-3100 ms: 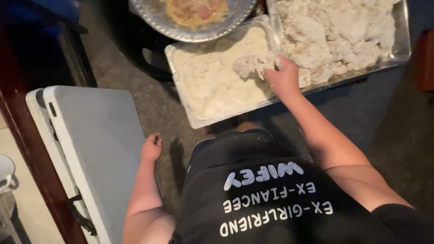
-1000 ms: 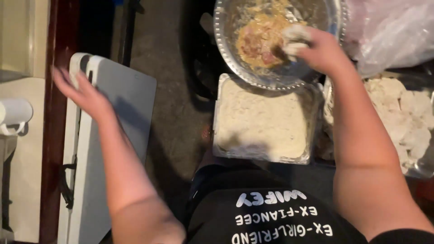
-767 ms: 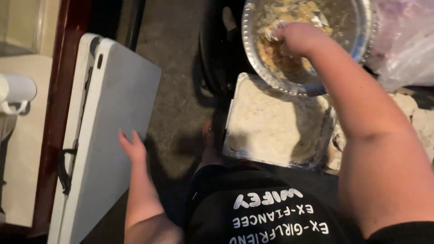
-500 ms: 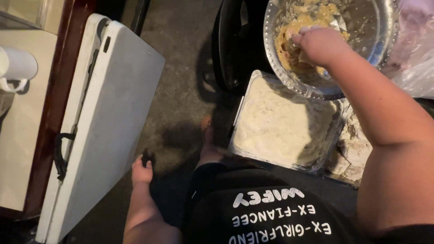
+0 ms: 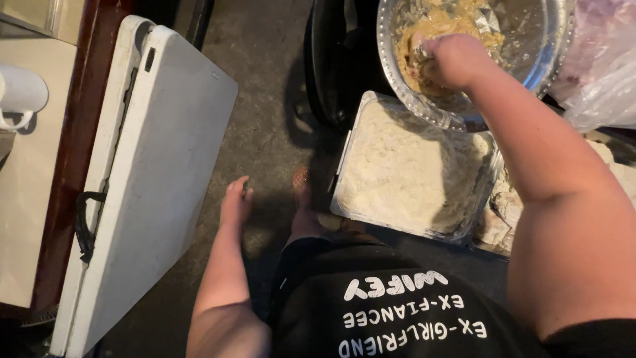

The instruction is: The person dips pieces of raw chicken into a bowl of liquid batter and then transfers them to a tray of flour. They coat the chicken thoroughly in the flour by hand and place the coated pieces onto a metal tray.

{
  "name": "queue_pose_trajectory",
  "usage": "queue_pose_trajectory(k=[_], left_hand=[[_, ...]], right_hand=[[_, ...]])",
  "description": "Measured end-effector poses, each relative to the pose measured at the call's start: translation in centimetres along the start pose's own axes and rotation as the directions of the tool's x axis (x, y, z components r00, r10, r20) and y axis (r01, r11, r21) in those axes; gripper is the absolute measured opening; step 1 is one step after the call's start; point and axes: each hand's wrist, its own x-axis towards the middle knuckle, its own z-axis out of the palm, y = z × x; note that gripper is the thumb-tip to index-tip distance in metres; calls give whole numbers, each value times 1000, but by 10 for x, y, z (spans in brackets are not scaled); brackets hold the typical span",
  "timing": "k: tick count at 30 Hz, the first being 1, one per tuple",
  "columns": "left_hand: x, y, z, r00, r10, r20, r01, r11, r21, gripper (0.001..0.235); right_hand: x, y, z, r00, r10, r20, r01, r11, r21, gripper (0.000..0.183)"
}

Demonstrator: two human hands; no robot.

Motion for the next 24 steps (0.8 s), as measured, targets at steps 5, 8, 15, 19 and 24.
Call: queue_pose_trajectory(k=[5, 8, 15, 19, 24], left_hand=[[-13, -32, 6, 998, -40, 46, 37, 998, 57, 48], [-32, -45, 1, 993, -109, 41, 106, 992, 73, 45], [-50, -61, -8, 959, -280, 46, 273, 954, 127, 50], [-45, -47, -4, 955, -291, 62, 284, 953, 103, 48], [-30, -47, 16, 988, -145, 48, 136, 978, 160, 52]], right_hand=[[-14, -18, -32, 990, 117, 73, -132, 961, 245, 24], [-18, -15, -30, 983, 154, 99, -175, 947, 269, 6], [-46, -33, -91, 927, 310, 212, -375, 765, 524, 33], [-40, -29, -105, 902, 359, 241, -423, 614, 666, 55], [23, -12, -53, 894, 441, 80, -430, 793, 431, 42]])
